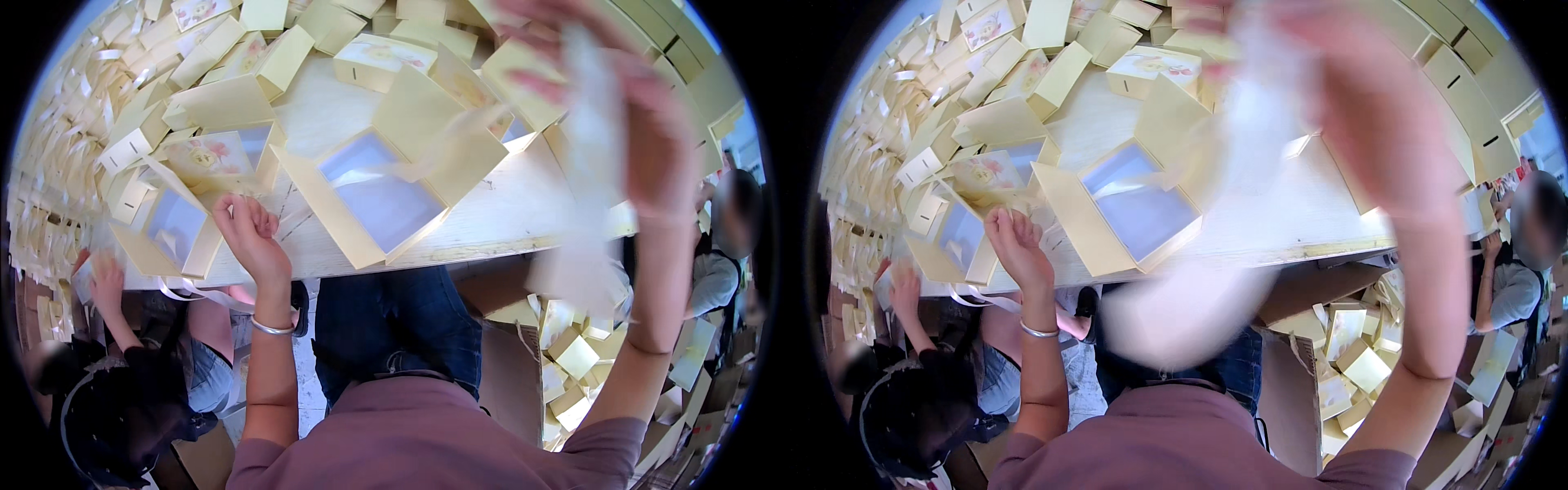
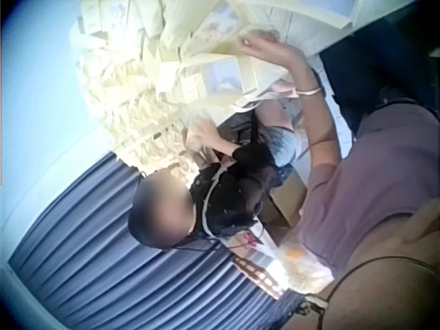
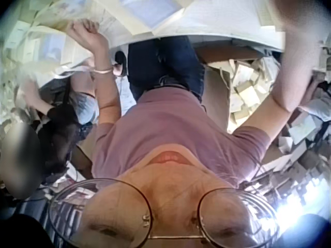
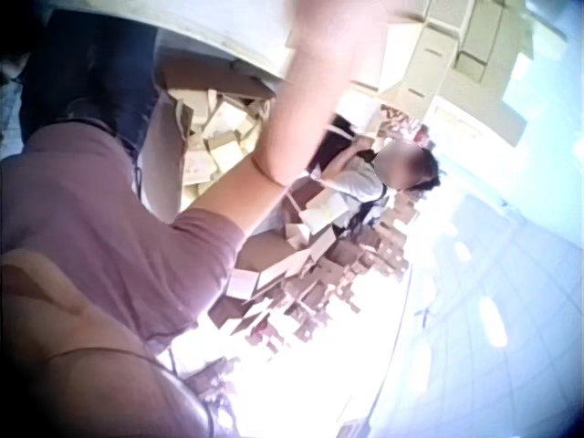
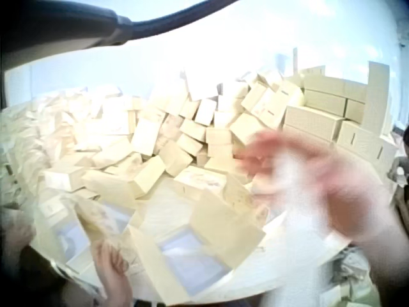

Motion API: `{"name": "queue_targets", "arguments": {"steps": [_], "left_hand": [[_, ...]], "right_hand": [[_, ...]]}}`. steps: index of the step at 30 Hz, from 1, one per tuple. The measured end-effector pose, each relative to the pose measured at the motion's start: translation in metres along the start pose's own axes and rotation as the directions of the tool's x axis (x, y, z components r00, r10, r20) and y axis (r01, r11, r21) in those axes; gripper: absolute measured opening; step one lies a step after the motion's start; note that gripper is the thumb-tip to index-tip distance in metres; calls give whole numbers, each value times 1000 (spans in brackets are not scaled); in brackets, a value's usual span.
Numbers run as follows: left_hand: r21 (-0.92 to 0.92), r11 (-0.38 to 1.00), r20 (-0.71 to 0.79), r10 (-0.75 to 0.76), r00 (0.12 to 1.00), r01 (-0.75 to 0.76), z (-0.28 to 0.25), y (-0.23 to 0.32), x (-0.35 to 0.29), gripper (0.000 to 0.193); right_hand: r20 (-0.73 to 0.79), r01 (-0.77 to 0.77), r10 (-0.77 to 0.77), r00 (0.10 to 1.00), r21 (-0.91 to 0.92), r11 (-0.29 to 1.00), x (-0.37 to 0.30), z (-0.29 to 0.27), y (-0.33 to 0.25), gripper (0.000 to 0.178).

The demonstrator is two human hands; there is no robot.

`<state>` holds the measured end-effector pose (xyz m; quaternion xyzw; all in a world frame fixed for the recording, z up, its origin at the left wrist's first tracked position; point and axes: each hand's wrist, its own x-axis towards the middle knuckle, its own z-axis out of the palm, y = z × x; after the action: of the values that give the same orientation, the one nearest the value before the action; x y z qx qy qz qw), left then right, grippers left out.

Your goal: The person repeatedly picks up small beige boxes, opens them, inserts a white ribbon through a slot, and closes them. The finished boxes are placed on a table alongside many others. The process is repetitive and performed by hand.

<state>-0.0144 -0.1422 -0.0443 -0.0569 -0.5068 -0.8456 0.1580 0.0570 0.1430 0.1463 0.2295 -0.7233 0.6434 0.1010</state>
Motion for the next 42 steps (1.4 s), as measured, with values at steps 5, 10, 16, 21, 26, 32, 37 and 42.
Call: {"name": "queue_targets", "arguments": {"steps": [5, 10, 16, 21, 26, 32, 37, 42], "left_hand": [[527, 692, 458, 258, 851, -493, 36, 54, -25, 47], [541, 660, 548, 194, 814, -522, 73, 75, -20, 52], [471, 690, 645, 155, 748, -549, 70, 64, -4, 31], [328, 945, 572, -205, 794, 8, 70, 71, -1, 22], [347, 936, 588, -263, 765, 55, 75, 69, -1, 19], [249, 957, 624, -277, 730, 150, 82, 78, -1, 15], [485, 874, 477, -281, 833, 17, 77, 72, -5, 12], [496, 815, 567, -44, 823, -299, 83, 59, -14, 9]], "right_hand": [[-40, -145, 150, 988, 101, 984, 24, 64, 52, 50], [-13, -108, 114, 993, 230, 967, 31, 89, 53, 50], [-34, -91, 109, 993, 344, 934, 34, 78, 55, 50], [-73, -88, 115, 991, 306, 948, 31, 51, 66, 49], [-68, -208, 221, 973, 159, 965, 22, 51, 74, 52], [-95, -246, 257, 962, 113, 963, 15, 57, 76, 51], [-84, -398, 428, 900, -558, 728, 15, 59, 40, 46], [66, 222, -249, 966, -704, 674, -2, 64, 52, 29]]}}
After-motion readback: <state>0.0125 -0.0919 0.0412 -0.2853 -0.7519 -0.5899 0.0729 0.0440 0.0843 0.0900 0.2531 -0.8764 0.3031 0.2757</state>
